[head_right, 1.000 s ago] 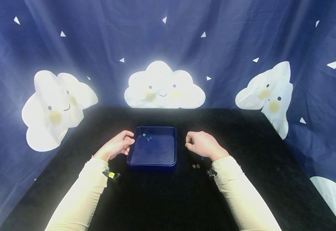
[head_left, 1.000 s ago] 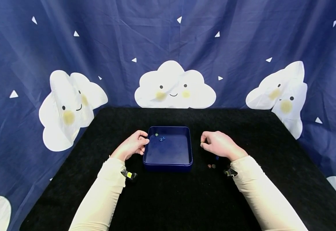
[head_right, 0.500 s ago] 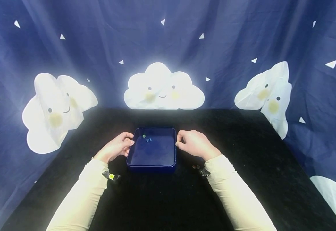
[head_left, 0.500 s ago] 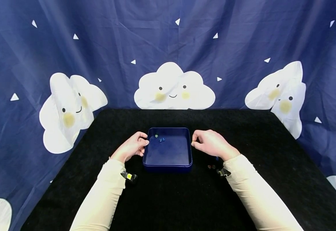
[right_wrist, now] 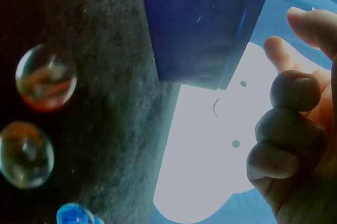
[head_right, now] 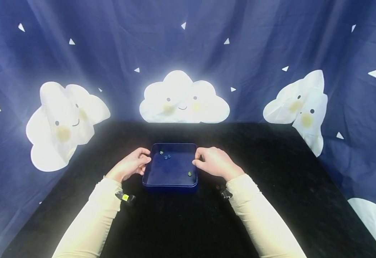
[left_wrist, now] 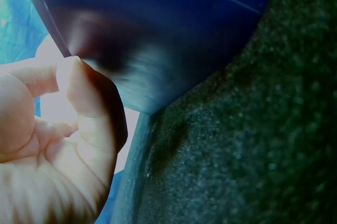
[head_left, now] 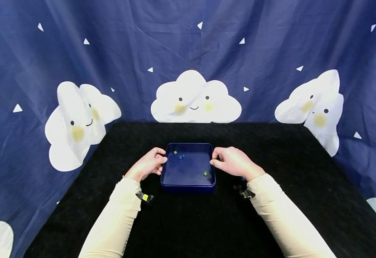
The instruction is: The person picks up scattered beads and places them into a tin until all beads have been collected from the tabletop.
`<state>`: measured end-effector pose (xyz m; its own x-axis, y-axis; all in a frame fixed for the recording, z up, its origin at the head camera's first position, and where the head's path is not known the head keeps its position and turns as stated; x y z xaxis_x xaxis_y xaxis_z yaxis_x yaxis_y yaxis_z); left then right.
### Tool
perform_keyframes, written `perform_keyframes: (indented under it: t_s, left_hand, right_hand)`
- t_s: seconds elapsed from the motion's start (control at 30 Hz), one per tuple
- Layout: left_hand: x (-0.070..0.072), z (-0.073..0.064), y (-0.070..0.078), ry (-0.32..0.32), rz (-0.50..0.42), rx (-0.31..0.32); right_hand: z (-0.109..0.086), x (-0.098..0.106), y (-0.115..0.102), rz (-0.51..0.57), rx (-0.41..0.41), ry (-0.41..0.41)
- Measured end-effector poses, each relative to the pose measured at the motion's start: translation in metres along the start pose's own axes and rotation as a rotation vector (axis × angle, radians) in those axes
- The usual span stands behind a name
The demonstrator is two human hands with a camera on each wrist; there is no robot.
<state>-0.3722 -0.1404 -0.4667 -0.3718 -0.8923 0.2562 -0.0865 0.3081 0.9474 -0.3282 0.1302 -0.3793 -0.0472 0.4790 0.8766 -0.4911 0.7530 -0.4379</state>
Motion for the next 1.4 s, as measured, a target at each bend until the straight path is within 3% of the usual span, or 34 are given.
perform_keyframes:
  t_s: [1.03, 1.4]
  left_hand:
    - [0.002, 0.001, 0.000, 0.007, -0.007, 0.020]
    - [0.001, 0.001, -0.001, 0.005, -0.003, 0.014]
  right_hand:
    - [-0.013, 0.005, 0.022, -0.013, -0.046, -0.006]
    - [-0.022, 0.008, 0.040, -0.021, -0.077, -0.042]
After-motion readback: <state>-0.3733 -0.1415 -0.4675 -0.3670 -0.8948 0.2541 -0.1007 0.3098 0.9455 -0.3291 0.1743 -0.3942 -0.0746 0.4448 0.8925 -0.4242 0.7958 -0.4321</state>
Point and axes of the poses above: each hand's wrist, its own z-axis towards the middle knuckle, its own x-axis out of the back of the hand, y = z × x, the point moved 10 cm from there along z, towards the middle knuckle, and after that the axes turned 4 degrees about z, right-handed, at the moved point
